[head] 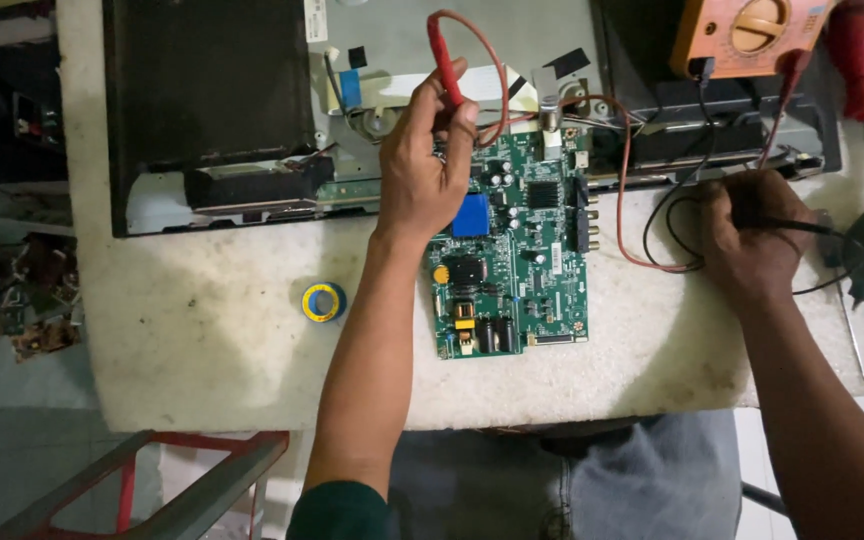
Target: Using a multimeter to test components on a television main board for diagnostic purposes.
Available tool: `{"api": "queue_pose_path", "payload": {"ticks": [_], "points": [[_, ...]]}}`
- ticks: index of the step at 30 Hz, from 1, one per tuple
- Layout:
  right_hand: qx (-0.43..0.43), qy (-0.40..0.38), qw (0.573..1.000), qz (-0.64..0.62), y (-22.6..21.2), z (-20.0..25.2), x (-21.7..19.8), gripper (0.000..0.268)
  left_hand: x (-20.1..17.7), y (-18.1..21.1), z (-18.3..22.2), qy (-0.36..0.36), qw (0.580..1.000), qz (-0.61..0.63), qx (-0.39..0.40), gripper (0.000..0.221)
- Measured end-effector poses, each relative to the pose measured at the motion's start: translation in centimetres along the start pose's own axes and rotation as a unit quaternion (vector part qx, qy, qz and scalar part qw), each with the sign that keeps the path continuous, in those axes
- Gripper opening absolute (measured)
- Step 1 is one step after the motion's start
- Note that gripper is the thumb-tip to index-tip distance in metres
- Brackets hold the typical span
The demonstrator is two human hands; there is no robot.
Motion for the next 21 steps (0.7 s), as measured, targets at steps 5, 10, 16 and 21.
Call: {"api": "queue_pose_path", "payload": {"ticks": [5,10,16,21], "points": [[-0.018,0.003,1.000,-0.024,-0.1,0.1,0.0,0.010,0.1,-0.3,0.0,-0.005,1.000,0.004,-0.002,0.039],[0.010,0.002,1.000,-0.021,-0.5,0.0,-0.1,0.010,0.1,-0.2,0.0,-0.004,1.000,0.000,-0.001,0.038],[0.005,-0.007,1.000,-0.030,-0.8,-0.1,0.1,0.008,0.1,-0.4,0.1,-0.005,1.000,0.007,-0.007,0.039],[0.005,0.012,1.000,-0.022,0.2,0.1,0.0,0.012,-0.1,0.2,-0.1,-0.007,1.000,0.008,-0.012,0.039]]}}
Point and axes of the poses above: each hand's wrist, its own z-axis away from the middle knuckle, its own x-axis out of the palm, y = z × x, the point moved 2 cm from there along -z, towards the middle knuckle, and after that the axes turned 8 degrees about -x, right-handed, at the moved point
